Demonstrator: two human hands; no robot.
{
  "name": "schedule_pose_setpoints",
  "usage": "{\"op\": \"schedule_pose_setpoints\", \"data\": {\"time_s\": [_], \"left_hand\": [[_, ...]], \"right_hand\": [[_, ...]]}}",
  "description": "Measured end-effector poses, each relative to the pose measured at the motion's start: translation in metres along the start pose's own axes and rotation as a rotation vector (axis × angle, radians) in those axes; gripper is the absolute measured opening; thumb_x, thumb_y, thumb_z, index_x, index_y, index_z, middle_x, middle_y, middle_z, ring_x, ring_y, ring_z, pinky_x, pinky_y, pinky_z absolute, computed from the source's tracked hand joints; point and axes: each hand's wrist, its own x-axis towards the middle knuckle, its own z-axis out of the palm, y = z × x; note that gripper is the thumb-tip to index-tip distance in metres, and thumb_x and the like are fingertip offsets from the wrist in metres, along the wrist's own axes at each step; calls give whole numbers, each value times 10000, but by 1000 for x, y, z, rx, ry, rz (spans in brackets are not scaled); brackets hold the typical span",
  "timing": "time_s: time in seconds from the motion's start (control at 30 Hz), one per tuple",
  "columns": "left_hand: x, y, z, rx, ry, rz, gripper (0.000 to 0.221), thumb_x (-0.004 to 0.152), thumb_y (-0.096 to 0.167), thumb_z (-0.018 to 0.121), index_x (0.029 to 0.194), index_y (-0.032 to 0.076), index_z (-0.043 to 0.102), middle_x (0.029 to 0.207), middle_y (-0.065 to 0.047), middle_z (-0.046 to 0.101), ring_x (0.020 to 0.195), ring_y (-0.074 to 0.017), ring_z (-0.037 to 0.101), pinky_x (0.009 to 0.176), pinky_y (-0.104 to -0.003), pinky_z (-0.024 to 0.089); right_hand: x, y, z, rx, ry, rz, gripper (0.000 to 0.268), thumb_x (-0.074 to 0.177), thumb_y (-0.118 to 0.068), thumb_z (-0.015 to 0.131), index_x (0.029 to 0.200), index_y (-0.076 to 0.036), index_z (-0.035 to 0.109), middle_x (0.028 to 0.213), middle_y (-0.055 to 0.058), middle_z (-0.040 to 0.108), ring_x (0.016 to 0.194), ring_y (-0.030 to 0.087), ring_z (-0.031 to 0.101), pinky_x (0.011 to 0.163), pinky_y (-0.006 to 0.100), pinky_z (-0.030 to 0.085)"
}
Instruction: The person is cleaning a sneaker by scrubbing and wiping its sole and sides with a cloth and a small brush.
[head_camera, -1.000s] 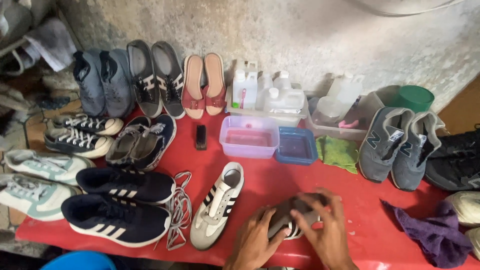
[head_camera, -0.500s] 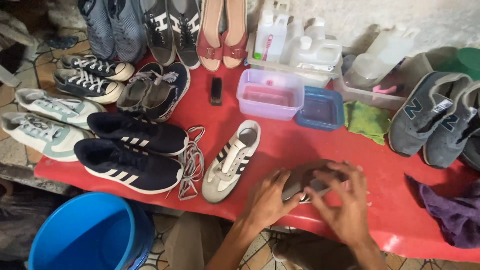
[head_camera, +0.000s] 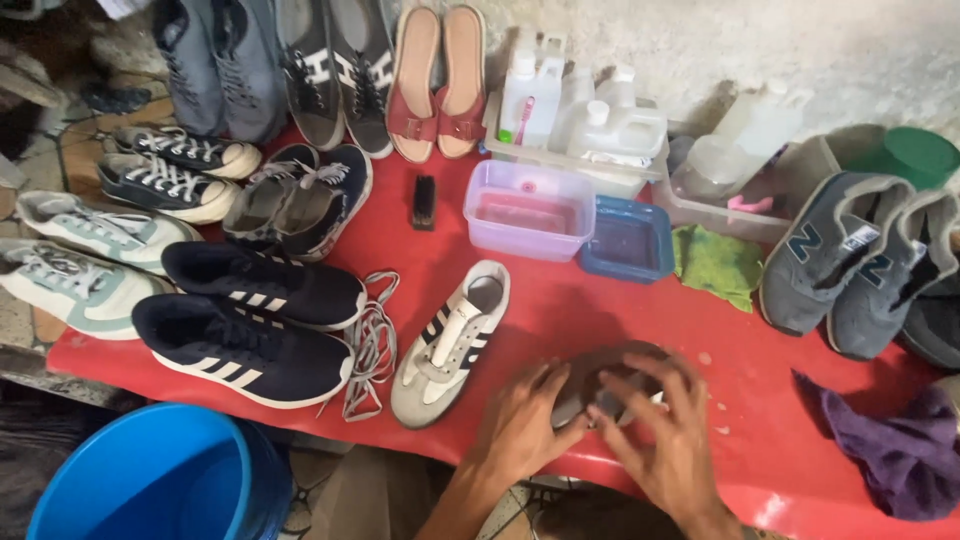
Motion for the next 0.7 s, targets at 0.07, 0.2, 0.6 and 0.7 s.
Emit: {"op": "schedule_pose_setpoints", "data": {"time_s": [0.07, 0.2, 0.6, 0.7], "left_hand": [[-2, 0, 1, 8, -20, -26, 618, 883, 489, 685, 1327, 63, 637, 1359, -173, 636, 1134, -374, 652, 817, -524, 559], [-1, 4, 0, 4, 1, -35, 600, 892, 495, 666, 1308, 63, 648, 1307, -174, 653, 1070, -390, 659, 795, -535, 553], [-5, -4, 8, 9, 21, 41, 613, 912, 496, 672, 1291, 15, 645, 1324, -220, 654, 1208, -372, 615, 960, -494, 507], [-4, -1, 7, -11, -41, -38, 626, 890, 484, 682, 1329, 40, 636, 1353, -210, 636, 1233, -377, 597, 919, -525, 522]], "right_hand": [[8, 9, -4, 46, 21, 85, 352, 862, -352, 753, 1169, -181, 734, 1257, 68, 618, 1205, 306, 544, 1029, 467, 434], [9, 21, -2, -11, 91, 154, 322, 901, -269, 733, 1180, -109, 709, 1273, 126, 600, 1241, 314, 581, 1082, 492, 381], [9, 15, -1, 29, -41, -58, 428, 816, -368, 797, 1207, -216, 713, 1346, 27, 614, 1285, 306, 547, 1094, 566, 393], [2, 33, 6, -95, 61, 258, 392, 844, -314, 792, 1181, -121, 738, 1294, 95, 640, 1224, 251, 583, 1094, 470, 387]]}}
